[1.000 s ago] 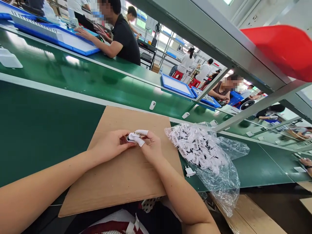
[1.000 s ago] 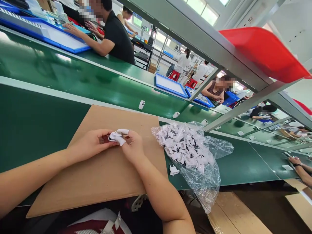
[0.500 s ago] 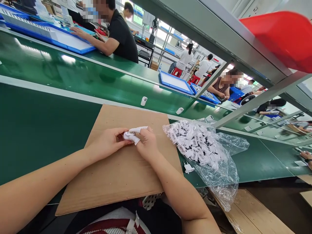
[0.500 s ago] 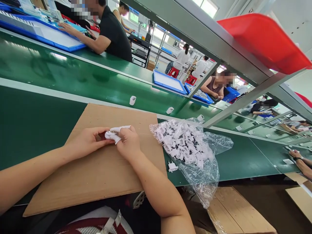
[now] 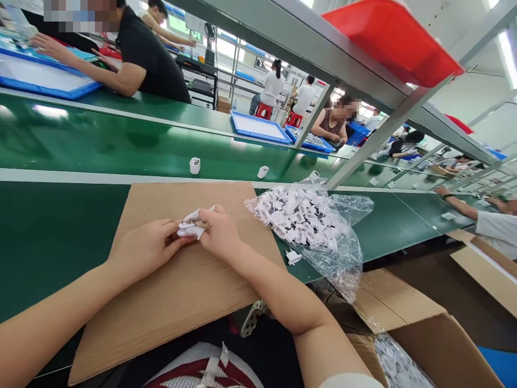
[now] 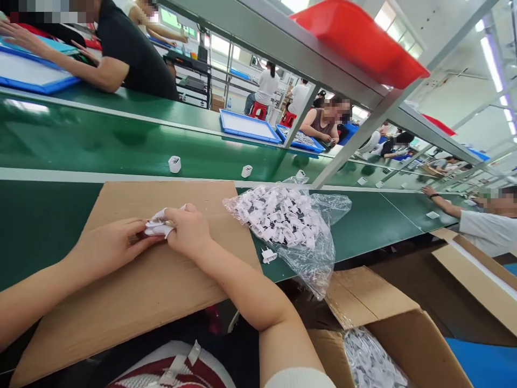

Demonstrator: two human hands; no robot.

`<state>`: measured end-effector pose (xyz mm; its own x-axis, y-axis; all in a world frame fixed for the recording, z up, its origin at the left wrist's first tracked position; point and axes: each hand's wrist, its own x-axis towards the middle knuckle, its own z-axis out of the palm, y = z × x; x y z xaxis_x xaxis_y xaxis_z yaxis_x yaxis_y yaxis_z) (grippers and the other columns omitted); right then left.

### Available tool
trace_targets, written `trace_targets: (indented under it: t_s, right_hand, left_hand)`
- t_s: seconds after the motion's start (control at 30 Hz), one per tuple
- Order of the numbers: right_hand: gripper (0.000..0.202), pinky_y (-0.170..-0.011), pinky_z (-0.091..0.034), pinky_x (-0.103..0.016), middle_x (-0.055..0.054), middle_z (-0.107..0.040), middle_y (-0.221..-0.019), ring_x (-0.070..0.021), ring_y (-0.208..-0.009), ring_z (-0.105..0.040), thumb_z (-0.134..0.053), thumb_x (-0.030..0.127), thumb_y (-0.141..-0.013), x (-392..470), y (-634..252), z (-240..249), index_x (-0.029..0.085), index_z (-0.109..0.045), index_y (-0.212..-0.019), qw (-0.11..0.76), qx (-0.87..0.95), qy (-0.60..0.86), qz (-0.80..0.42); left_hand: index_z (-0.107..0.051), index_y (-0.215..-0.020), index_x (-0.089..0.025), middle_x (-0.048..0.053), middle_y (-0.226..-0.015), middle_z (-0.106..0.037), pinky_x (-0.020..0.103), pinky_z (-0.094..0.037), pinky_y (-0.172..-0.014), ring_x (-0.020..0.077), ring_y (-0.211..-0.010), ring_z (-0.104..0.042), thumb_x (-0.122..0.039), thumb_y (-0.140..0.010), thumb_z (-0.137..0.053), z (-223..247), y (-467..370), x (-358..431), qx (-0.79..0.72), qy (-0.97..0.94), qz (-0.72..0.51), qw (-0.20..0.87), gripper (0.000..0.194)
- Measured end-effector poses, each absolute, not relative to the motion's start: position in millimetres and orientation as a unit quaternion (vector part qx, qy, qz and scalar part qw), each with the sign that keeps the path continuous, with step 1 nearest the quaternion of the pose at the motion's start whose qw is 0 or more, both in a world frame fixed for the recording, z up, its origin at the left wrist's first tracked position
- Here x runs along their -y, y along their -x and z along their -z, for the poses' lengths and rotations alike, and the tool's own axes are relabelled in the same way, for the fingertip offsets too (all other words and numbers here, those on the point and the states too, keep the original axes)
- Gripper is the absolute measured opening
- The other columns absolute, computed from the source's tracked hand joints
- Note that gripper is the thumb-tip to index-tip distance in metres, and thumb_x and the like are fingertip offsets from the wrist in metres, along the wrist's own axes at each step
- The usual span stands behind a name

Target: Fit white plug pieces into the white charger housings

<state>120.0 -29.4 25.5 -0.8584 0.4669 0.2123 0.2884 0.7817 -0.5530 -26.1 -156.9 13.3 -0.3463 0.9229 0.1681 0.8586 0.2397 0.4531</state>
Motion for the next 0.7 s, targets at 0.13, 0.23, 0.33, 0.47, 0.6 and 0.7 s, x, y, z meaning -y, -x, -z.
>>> trace_targets:
  t_s: [0.13,0.23,0.33,0.47,0.6,0.7]
  right_hand:
    - [0.024,-0.072,-0.041,-0.028,-0.002,-0.067,-0.085,-0.0223,-0.092,-0.05,-0.061,0.01,-0.084,28,-119,-23,0.026,-0.07,-0.1,0.186,0.931,0.205,-0.236]
    - [0.029,-0.073,-0.041,-0.028,-0.002,-0.065,-0.082,-0.0223,-0.091,-0.05,-0.061,0.007,-0.08,27,-118,-20,0.025,-0.07,-0.101,0.191,0.936,0.201,-0.218]
    - [0.034,-0.073,-0.04,-0.027,-0.001,-0.063,-0.081,-0.0218,-0.09,-0.05,-0.059,0.003,-0.076,26,-117,-21,0.024,-0.069,-0.101,0.181,0.939,0.196,-0.22]
    - [0.033,-0.07,-0.039,-0.026,0.0,-0.06,-0.079,-0.0214,-0.086,-0.05,-0.059,0.004,-0.076,27,-119,-28,0.025,-0.068,-0.099,0.163,0.934,0.211,-0.239]
    - [0.027,-0.071,-0.042,-0.027,0.001,-0.064,-0.083,-0.02,-0.083,-0.054,-0.062,0.008,-0.081,31,-118,-27,0.026,-0.069,-0.101,0.17,0.916,0.237,-0.276]
    - [0.027,-0.077,-0.048,-0.028,0.0,-0.071,-0.096,-0.0186,-0.086,-0.058,-0.062,0.009,-0.084,35,-113,-20,0.026,-0.071,-0.104,0.198,0.889,0.253,-0.326]
  left_hand:
    - [-0.073,-0.087,-0.024,0.004,-0.08,-0.073,0.031,-0.046,-0.061,0.0223,-0.07,-0.063,-0.075,-0.082,-0.053,-3,23,156,-0.754,-0.531,-0.354,0.158,0.055]
    - [-0.072,-0.111,-0.023,0.004,-0.101,-0.077,0.031,-0.052,-0.071,0.0218,-0.078,-0.066,-0.075,-0.08,-0.058,1,19,156,-0.741,-0.492,-0.415,0.19,0.063]
    - [-0.07,-0.114,-0.022,0.005,-0.1,-0.077,0.031,-0.051,-0.07,0.0204,-0.075,-0.064,-0.072,-0.082,-0.055,-1,17,156,-0.749,-0.506,-0.389,0.179,0.061]
    - [-0.066,-0.081,-0.022,0.005,-0.079,-0.067,0.031,-0.044,-0.063,0.0202,-0.07,-0.059,-0.064,-0.089,-0.047,-9,20,157,-0.77,-0.559,-0.284,0.118,0.047]
    - [-0.061,-0.075,-0.022,0.006,-0.081,-0.065,0.03,-0.04,-0.059,0.0202,-0.07,-0.06,-0.063,-0.089,-0.044,-17,22,156,-0.779,-0.574,-0.237,0.086,0.047]
    - [-0.06,-0.071,-0.022,0.005,-0.08,-0.066,0.03,-0.04,-0.057,0.0197,-0.069,-0.06,-0.066,-0.087,-0.043,-18,22,154,-0.777,-0.573,-0.244,0.093,0.049]
